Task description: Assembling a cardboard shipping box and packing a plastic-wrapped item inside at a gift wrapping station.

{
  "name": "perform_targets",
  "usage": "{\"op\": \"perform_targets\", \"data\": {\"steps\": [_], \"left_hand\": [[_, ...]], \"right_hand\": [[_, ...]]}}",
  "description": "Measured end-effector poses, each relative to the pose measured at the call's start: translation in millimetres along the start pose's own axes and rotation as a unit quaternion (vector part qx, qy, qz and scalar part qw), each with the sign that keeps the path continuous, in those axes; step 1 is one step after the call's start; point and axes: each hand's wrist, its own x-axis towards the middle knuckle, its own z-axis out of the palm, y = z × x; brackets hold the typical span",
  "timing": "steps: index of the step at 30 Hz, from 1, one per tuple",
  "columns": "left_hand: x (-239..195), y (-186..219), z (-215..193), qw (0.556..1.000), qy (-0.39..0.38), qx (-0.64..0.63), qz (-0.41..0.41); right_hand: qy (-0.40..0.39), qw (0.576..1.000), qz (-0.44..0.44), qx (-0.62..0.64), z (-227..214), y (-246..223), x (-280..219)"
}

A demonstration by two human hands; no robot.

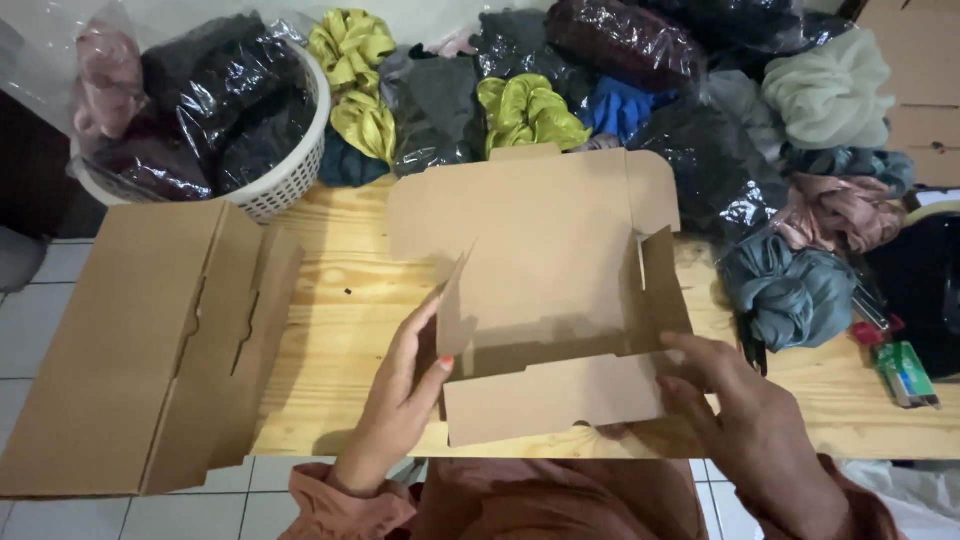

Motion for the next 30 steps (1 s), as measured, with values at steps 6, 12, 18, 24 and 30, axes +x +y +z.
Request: {"op": "perform_targets", "data": {"steps": [6, 12, 18, 24, 30], "left_hand": [[-2, -2, 15, 0.997, 0.052, 0.037, -0.046], [-3, -2, 19, 0.991, 0.079, 0.035, -0.102], [-6, 2, 17, 0.992, 0.067, 0.035, -0.105], [-27, 2, 15, 0.996, 0.058, -0.011, -0.072], [-61, -8, 10, 0.985, 0.036, 0.076, -0.148]], "right_hand": [[0.211, 0.876, -0.372, -0.223, 13, 10, -3], [0.115, 0.874, -0.450, -0.145, 19, 5, 1], [0.056, 0.880, -0.452, -0.134, 15, -4, 13], [-0.032, 0.890, -0.437, -0.126, 18, -4, 29], [-0.060, 0.895, -0.427, -0.114, 16, -14, 32]]}}
